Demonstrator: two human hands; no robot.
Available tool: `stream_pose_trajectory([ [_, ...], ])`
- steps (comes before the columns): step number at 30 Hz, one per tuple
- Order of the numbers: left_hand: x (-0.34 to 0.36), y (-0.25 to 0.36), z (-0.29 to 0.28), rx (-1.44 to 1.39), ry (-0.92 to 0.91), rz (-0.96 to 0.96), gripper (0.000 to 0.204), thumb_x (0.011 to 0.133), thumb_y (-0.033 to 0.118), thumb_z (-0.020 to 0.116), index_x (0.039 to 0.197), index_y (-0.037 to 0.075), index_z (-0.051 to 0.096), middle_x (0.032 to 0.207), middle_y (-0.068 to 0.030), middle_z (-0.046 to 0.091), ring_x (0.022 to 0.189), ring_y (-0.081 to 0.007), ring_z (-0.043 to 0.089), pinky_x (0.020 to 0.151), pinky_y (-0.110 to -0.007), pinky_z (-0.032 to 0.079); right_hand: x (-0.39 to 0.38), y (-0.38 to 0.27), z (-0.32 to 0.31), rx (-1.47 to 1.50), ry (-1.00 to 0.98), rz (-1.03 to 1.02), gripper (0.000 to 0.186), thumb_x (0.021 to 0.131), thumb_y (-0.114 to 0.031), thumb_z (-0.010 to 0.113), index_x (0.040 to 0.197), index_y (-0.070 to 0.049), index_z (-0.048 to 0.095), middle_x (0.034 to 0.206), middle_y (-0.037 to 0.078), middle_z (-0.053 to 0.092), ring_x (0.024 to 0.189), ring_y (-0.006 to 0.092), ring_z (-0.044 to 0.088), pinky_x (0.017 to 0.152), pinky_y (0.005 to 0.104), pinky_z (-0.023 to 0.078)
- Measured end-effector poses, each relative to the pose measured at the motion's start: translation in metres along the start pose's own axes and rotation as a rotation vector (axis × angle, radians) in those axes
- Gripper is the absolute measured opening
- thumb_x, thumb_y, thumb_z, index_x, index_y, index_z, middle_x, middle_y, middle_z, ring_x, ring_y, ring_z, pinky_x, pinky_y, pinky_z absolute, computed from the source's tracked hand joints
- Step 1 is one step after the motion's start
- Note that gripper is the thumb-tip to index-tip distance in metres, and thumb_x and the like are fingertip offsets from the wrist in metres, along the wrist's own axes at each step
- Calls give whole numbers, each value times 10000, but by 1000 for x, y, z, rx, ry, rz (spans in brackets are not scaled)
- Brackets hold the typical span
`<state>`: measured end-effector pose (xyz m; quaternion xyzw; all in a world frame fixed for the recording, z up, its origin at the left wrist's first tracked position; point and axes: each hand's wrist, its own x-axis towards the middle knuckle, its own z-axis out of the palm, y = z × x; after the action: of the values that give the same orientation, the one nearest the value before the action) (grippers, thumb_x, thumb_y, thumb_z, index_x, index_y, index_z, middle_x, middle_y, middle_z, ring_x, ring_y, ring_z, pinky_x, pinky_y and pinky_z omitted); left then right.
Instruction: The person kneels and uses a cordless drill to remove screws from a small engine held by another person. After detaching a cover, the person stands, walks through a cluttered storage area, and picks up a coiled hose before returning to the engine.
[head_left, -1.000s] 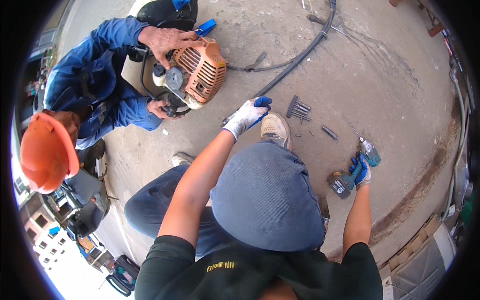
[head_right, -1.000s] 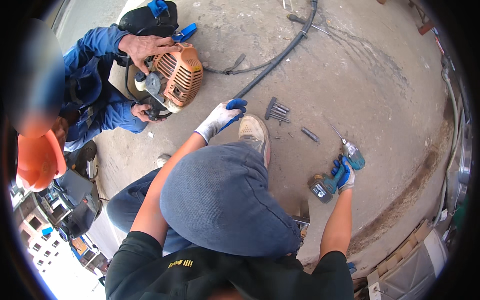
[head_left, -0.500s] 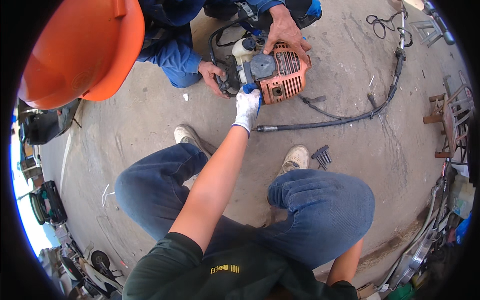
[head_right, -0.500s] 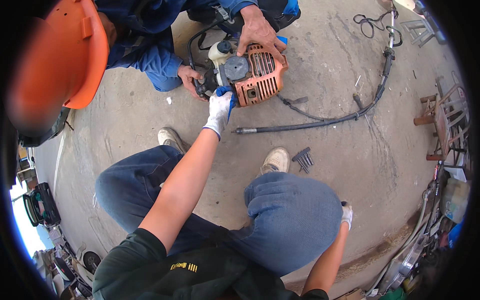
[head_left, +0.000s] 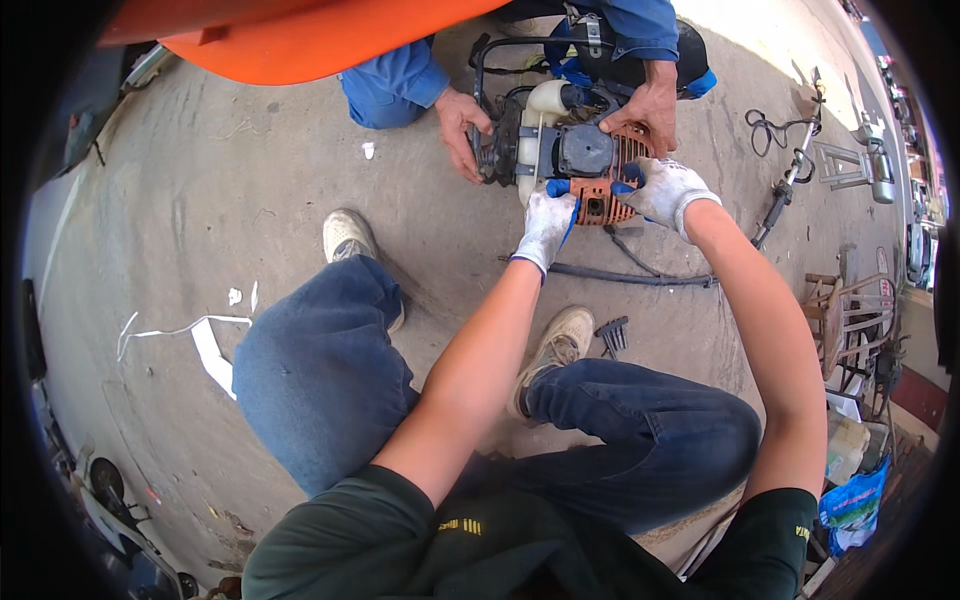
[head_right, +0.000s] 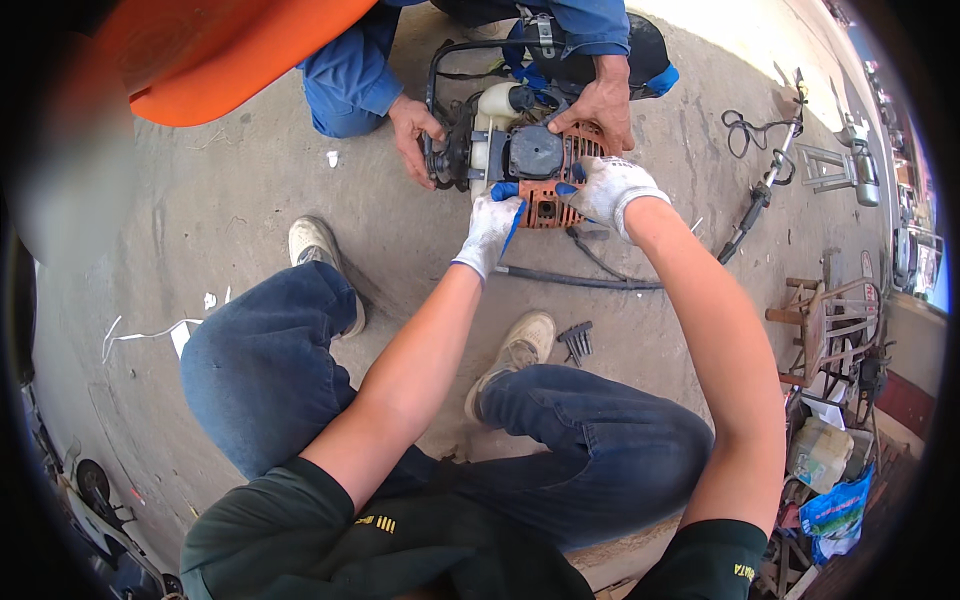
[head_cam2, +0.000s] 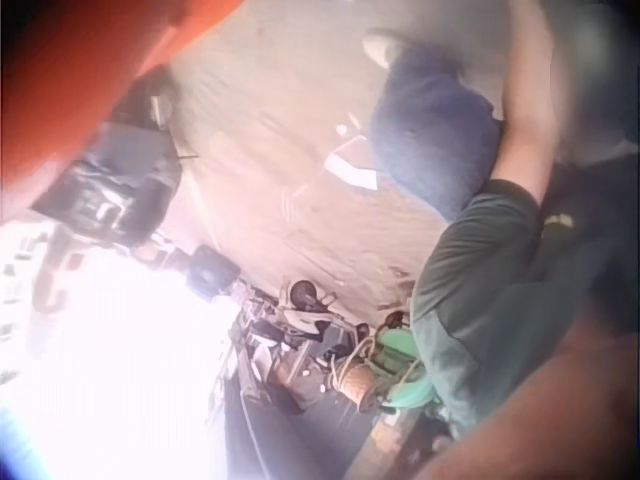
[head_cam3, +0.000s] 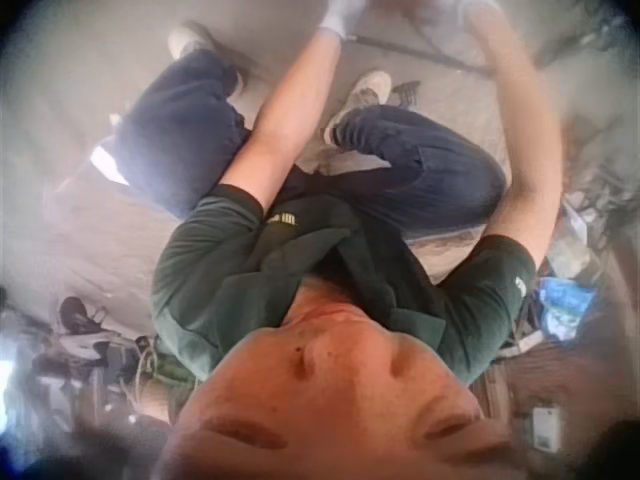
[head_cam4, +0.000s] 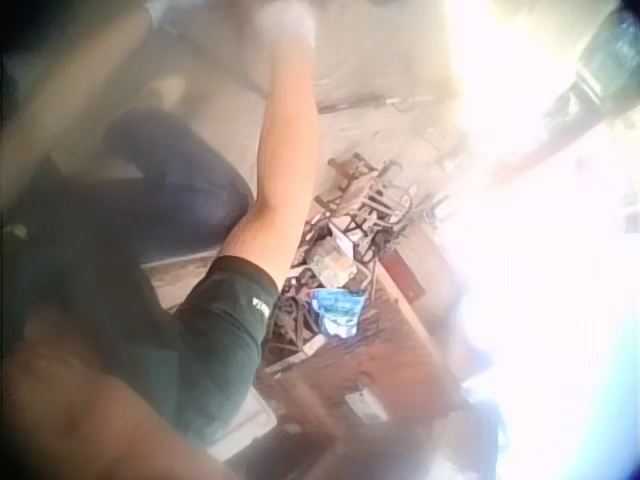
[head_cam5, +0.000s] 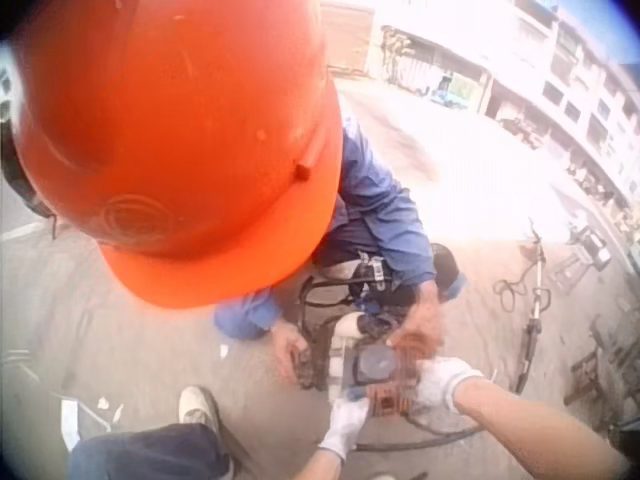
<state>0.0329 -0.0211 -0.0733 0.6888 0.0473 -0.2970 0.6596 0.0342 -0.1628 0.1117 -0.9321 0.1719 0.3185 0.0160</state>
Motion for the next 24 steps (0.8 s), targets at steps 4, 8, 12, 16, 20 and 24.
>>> stream_pose_trajectory([
  [4, 0, 7, -1, 360, 121, 35, 225, 837, 181, 622, 990, 31, 690, 854, -183, 698, 789, -324, 669, 741, -406, 511, 34, -21, 14, 83, 50, 61, 569, 783, -406, 666, 1243, -82, 580, 1200, 192, 622, 1127, 336, 588, 967, 398, 463],
  [8, -1, -4, -7, 431, 234, 197, 340, 837, 228, 644, 1128, 51, 648, 924, -206, 691, 845, -351, 676, 778, -426, 520, 39, -27, 20, 97, 45, 22, 602, 777, -363, 687, 1265, -37, 552, 1224, 213, 605, 1154, 344, 575, 959, 388, 469],
  [12, 0, -3, -7, 431, 223, 300, 387, 837, 238, 639, 1194, 90, 615, 951, -220, 677, 841, -377, 665, 755, -444, 526, 45, -11, 40, 149, 154, 29, 585, 779, -321, 688, 1272, -41, 543, 1242, 209, 594, 1173, 346, 559, 973, 397, 457],
  [16, 11, 3, -11, 742, 136, 333, 309, 848, 216, 581, 1136, 123, 640, 884, -222, 667, 802, -398, 652, 723, -483, 520, 39, -8, 37, 206, 101, -8, 584, 790, -313, 680, 1283, -41, 527, 1250, 213, 585, 1184, 353, 546, 985, 403, 447],
  [20, 16, 11, -12, 1027, 51, 449, 230, 874, 162, 497, 1050, 99, 631, 854, -169, 683, 777, -342, 679, 662, -469, 534, 40, -9, 42, 160, 137, 16, 583, 781, -299, 686, 1276, -35, 528, 1248, 219, 583, 1178, 354, 549, 985, 406, 446],
  [24, 15, 30, -18, 1270, -94, 574, 212, 898, 155, 471, 1025, 71, 620, 894, -136, 683, 794, -285, 693, 631, -447, 534, 37, -14, 34, 172, 102, 31, 633, 763, -300, 704, 1302, -32, 509, 1271, 216, 571, 1196, 349, 541, 996, 401, 442],
])
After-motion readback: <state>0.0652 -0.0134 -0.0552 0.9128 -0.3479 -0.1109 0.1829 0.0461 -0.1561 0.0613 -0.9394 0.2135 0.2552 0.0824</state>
